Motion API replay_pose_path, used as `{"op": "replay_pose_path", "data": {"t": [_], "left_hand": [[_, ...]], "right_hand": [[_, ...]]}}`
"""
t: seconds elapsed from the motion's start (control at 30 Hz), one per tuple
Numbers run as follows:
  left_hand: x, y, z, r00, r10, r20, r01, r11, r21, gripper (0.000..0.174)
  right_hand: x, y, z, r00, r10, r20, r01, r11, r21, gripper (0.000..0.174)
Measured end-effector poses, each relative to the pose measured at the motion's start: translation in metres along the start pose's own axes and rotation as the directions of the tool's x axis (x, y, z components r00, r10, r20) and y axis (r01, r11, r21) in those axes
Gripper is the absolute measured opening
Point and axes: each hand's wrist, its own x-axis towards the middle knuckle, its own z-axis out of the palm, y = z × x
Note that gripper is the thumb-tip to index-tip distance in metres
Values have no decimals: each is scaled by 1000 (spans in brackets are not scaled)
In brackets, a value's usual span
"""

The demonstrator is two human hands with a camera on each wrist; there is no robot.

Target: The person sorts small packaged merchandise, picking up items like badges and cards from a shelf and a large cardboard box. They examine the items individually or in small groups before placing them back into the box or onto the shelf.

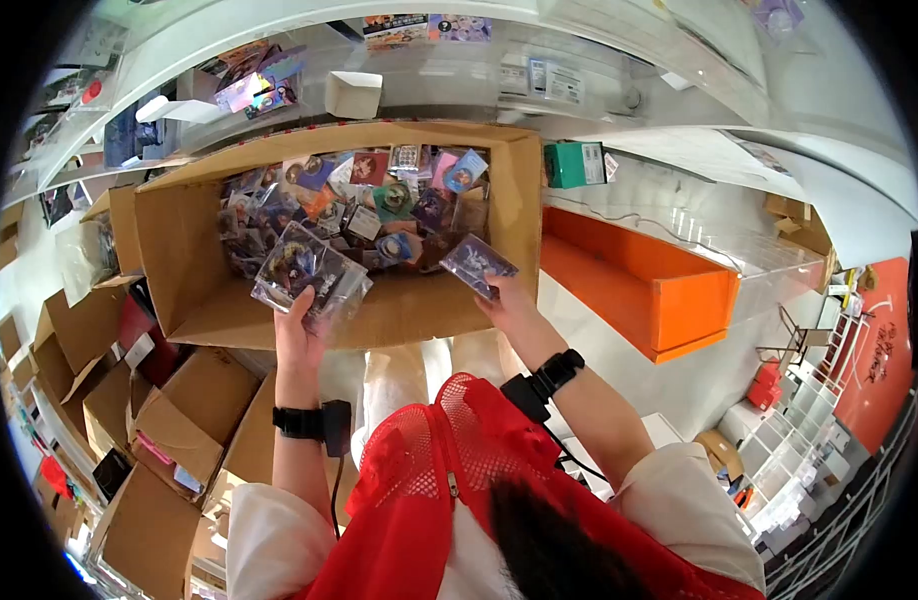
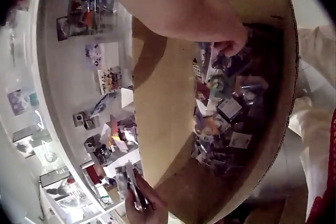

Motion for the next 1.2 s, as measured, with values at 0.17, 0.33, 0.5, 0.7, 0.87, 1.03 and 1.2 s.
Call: {"op": "replay_pose_path", "data": {"t": [0.17, 0.33, 0.5, 0.7, 0.87, 1.03, 1.2], "left_hand": [[2, -13, 9, 998, -17, 58, 15, 999, 30, 42], [-1, -28, 28, 989, -76, 128, 71, 996, 45, 42], [-2, -31, 26, 982, -137, 134, 124, 987, 100, 43], [-9, -28, 39, 975, -214, 65, 166, 886, 433, 30], [-5, -30, 42, 969, -242, 57, 186, 859, 477, 22], [-8, -22, 53, 974, -223, 27, 218, 967, 132, 26], [-2, -22, 24, 980, -196, 35, 193, 980, 55, 38]], "right_hand": [[23, 0, 51, 960, -76, 270, 81, 997, -9, 28], [40, -5, 87, 992, -48, 120, 86, 937, -340, 31], [-10, -6, 80, 807, 44, 588, 226, 898, -378, 38], [-59, -3, 79, 630, -177, 756, 602, 726, -332, 31], [-62, -8, 90, 716, -372, 591, 640, 688, -342, 28], [-26, 4, 80, 903, -233, 361, 175, 967, 186, 18], [16, 25, 45, 991, -60, 122, 44, 990, 136, 17]]}}
